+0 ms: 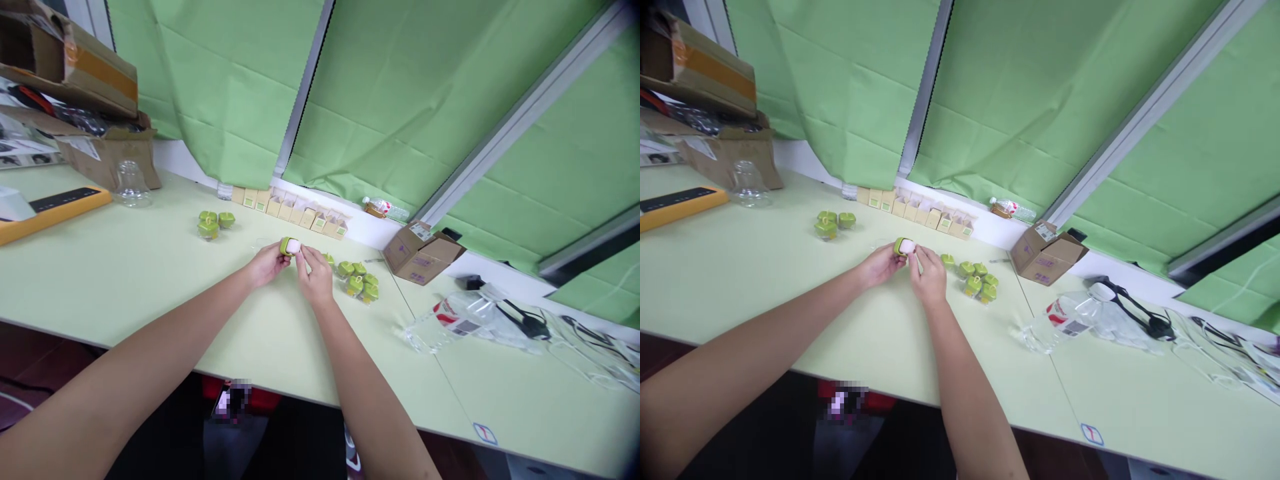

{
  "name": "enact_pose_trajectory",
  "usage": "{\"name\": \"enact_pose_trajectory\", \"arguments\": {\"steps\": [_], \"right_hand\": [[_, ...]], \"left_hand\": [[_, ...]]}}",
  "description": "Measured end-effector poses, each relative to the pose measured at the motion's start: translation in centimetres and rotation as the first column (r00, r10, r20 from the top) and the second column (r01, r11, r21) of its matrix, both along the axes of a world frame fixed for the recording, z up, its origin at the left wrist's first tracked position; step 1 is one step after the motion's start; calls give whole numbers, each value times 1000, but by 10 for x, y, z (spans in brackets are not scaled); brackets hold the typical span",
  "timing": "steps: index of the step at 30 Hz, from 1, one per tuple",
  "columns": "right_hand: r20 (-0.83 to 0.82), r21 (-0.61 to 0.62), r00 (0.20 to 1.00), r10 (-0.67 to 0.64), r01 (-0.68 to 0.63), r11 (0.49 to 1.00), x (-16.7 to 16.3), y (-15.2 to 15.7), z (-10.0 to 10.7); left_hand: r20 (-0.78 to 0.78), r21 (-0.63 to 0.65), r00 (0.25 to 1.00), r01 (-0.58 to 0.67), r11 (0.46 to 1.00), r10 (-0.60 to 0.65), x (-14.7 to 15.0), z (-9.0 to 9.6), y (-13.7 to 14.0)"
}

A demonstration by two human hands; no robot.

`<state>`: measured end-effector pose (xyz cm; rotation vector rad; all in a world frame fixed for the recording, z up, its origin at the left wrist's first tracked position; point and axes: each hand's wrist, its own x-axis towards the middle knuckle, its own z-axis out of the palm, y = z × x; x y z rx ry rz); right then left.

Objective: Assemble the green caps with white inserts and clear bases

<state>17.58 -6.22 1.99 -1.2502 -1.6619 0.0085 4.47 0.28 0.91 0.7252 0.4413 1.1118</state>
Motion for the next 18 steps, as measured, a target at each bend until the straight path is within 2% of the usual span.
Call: {"name": "enact_pose_trajectory", "arguments": {"steps": [3, 7, 8, 10, 12, 16, 18], "right_hand": [[-193, -52, 981, -7, -3, 999, -3, 3, 2], [-427, -238, 904, -4, -108, 965, 5, 14, -4], [-462, -288, 887, -23, -125, 949, 9, 16, -5], [-469, -363, 876, -114, -73, 929, 17, 19, -7], [-499, -368, 857, -131, -73, 927, 20, 19, -6], [-581, -234, 812, 58, -235, 943, 19, 18, -3], [-561, -268, 827, 34, -221, 938, 21, 20, -6]], "left_hand": [[-25, 49, 999, 46, 998, -45, 0, 2, -3], [-24, 61, 994, 107, 992, -105, -2, 2, -1], [-11, 54, 994, 105, 993, -105, -3, 2, 0], [4, 47, 995, 102, 994, -102, -5, 3, 1], [-10, 43, 995, 98, 994, -98, -5, 5, 1], [-43, 35, 995, 95, 995, -94, -4, 6, -3], [-42, 40, 995, 97, 994, -96, -5, 7, -3]]}}
